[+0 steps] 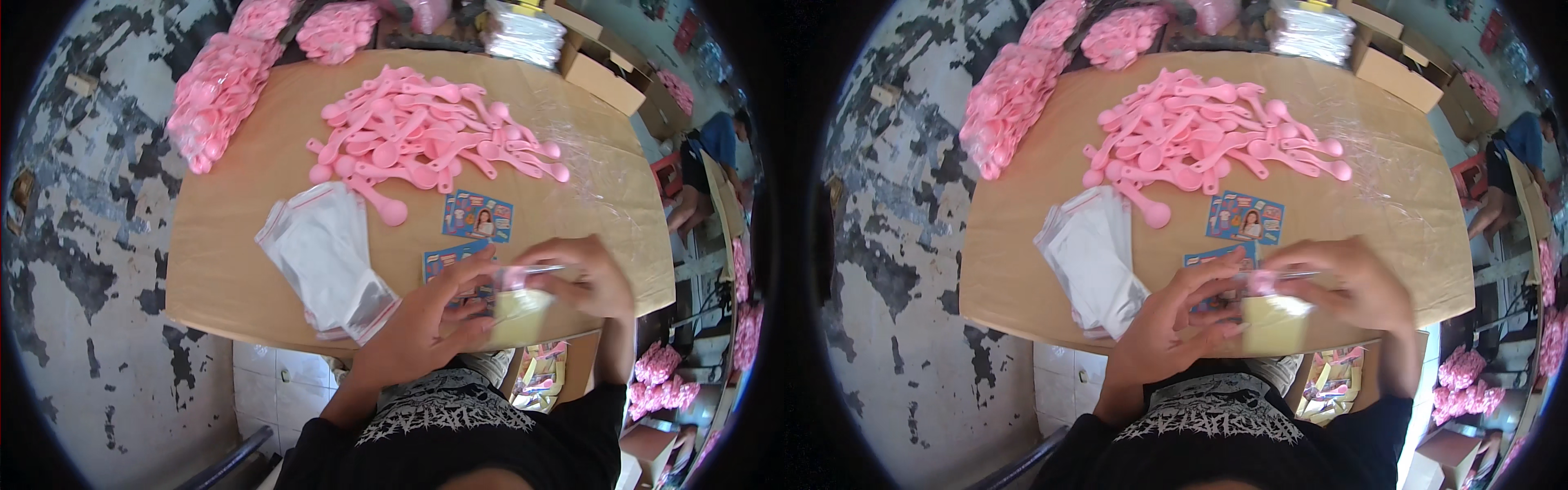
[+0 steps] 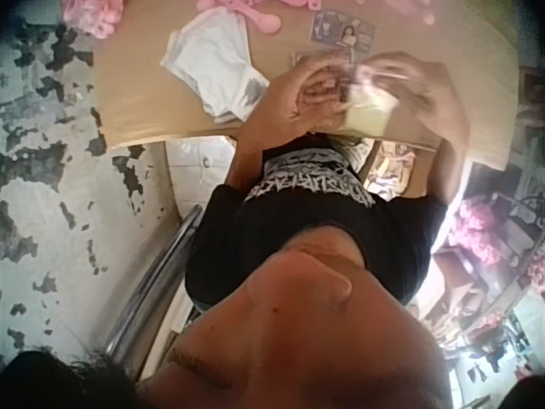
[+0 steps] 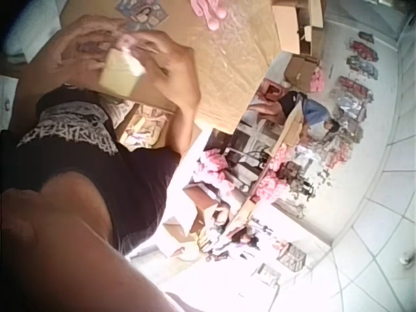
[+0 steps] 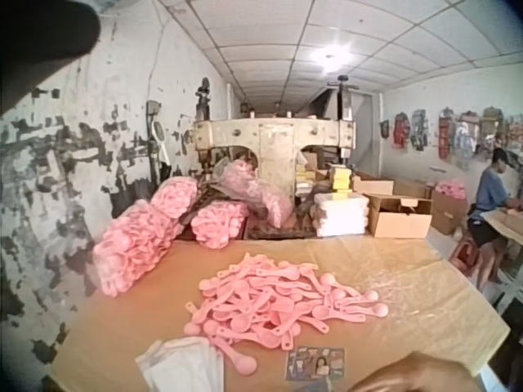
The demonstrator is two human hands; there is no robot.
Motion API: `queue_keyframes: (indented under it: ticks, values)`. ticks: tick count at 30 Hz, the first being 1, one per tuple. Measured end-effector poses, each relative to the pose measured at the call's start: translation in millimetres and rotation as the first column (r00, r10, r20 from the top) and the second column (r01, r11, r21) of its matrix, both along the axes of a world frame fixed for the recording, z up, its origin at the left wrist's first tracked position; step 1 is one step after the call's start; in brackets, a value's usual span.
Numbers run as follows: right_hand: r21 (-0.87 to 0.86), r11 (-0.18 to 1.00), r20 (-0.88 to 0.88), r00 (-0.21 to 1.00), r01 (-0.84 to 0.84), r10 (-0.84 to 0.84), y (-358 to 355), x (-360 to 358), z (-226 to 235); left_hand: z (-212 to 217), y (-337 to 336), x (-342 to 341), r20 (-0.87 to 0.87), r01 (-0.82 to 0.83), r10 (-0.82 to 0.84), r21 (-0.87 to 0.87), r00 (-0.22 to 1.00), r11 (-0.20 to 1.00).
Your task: Packaging pink plastic spoons and product labels into clear plastic bags.
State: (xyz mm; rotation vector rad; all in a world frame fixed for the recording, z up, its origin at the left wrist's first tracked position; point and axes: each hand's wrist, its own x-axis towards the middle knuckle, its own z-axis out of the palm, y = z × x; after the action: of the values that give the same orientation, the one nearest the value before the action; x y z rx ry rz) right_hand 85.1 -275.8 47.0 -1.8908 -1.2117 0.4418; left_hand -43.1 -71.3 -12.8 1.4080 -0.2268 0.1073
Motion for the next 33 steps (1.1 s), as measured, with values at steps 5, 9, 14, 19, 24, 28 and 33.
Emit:
queue_keyframes:
  ticks: [5, 9, 14, 19, 24, 28, 33]
  values:
    - [-0.522, 0.841, 0.123, 0.964, -0.139, 0.235, -47, 16, 41, -1, 56, -52, 0.191, -0.258, 0.208, 0.293, 0.959, 0.921]
    - [-0.342, 0.938, 0.288, 0.957, 0.057, 0.047, 3, 0, 30, -25, 88, -75, 0.287, -0.610, 0.543, 0.472, 0.789, 0.636]
    - [-0.107, 0.992, 0.343, 0.934, -0.070, 0.103, 117, -10, -19, -42, 81, -76, 0.335, -0.613, 0.617, 0.725, 0.712, 0.315]
    - [-0.324, 0.927, 0.088, 0.970, -0.188, 0.227, 165, -9, -41, -47, 76, -74, 0.368, -0.675, 0.633, 0.652, 0.681, 0.346]
    - [-0.311, 0.916, 0.074, 0.954, -0.254, 0.290, 169, 0, -45, -51, 82, -79, 0.435, -0.632, 0.518, 0.717, 0.736, 0.295]
    - [-0.238, 0.957, 0.124, 0.972, -0.164, 0.197, 163, 2, -45, -47, 79, -79, 0.418, -0.626, 0.539, 0.724, 0.732, 0.289]
    - [-0.057, 0.998, 0.021, 1.000, -0.020, 0.021, 138, 21, -14, -41, 78, -73, 0.423, -0.588, 0.505, 0.777, 0.752, 0.225]
